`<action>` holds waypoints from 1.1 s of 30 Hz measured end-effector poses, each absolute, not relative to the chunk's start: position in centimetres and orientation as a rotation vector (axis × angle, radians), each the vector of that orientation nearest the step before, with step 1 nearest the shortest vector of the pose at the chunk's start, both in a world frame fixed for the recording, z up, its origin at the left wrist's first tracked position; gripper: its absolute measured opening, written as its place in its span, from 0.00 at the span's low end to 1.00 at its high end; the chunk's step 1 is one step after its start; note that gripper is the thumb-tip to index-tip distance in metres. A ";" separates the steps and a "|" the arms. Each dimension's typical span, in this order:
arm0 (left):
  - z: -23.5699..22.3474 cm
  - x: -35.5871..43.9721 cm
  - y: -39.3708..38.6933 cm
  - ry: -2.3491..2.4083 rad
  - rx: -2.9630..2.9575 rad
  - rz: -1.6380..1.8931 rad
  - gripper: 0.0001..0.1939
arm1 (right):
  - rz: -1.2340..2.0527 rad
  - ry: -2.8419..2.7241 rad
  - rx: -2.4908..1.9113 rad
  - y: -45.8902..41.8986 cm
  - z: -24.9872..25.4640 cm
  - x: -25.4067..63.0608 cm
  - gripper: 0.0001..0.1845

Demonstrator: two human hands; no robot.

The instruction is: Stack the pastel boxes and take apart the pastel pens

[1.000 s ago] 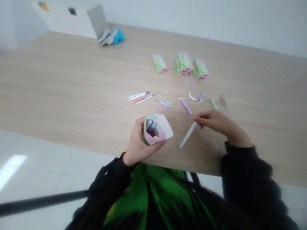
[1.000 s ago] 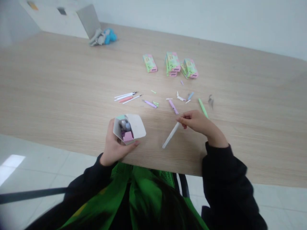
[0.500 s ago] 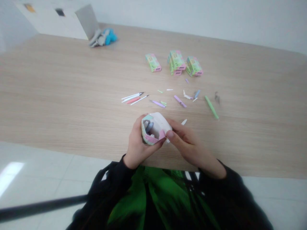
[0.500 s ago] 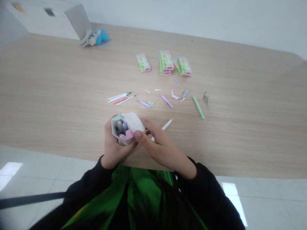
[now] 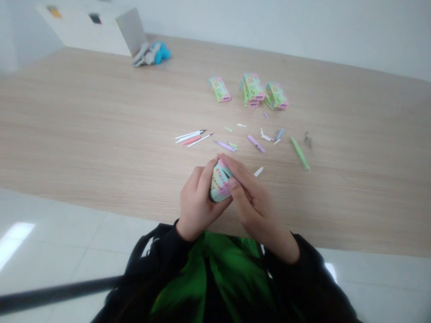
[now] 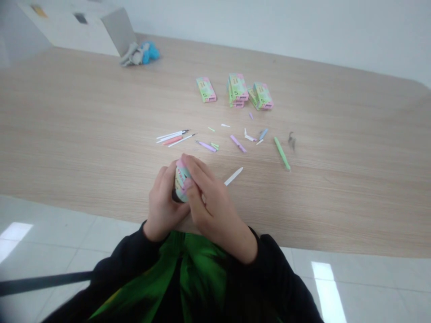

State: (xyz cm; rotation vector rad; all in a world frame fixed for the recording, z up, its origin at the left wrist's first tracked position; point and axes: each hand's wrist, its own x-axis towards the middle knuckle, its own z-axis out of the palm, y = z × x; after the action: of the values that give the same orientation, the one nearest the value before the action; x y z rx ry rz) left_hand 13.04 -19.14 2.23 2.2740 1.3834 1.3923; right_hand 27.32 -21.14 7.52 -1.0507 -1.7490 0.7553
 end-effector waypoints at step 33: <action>2.0 13.2 -18.7 1.434 2.207 1.465 0.37 | 0.792 -1.345 -1.023 -20.3 6.9 25.7 0.10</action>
State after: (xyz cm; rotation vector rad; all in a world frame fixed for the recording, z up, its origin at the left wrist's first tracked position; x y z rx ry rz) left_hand 13.24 -18.71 1.96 2.2069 1.4343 1.4651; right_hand 25.73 -20.26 6.93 -1.0234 -1.3445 0.7922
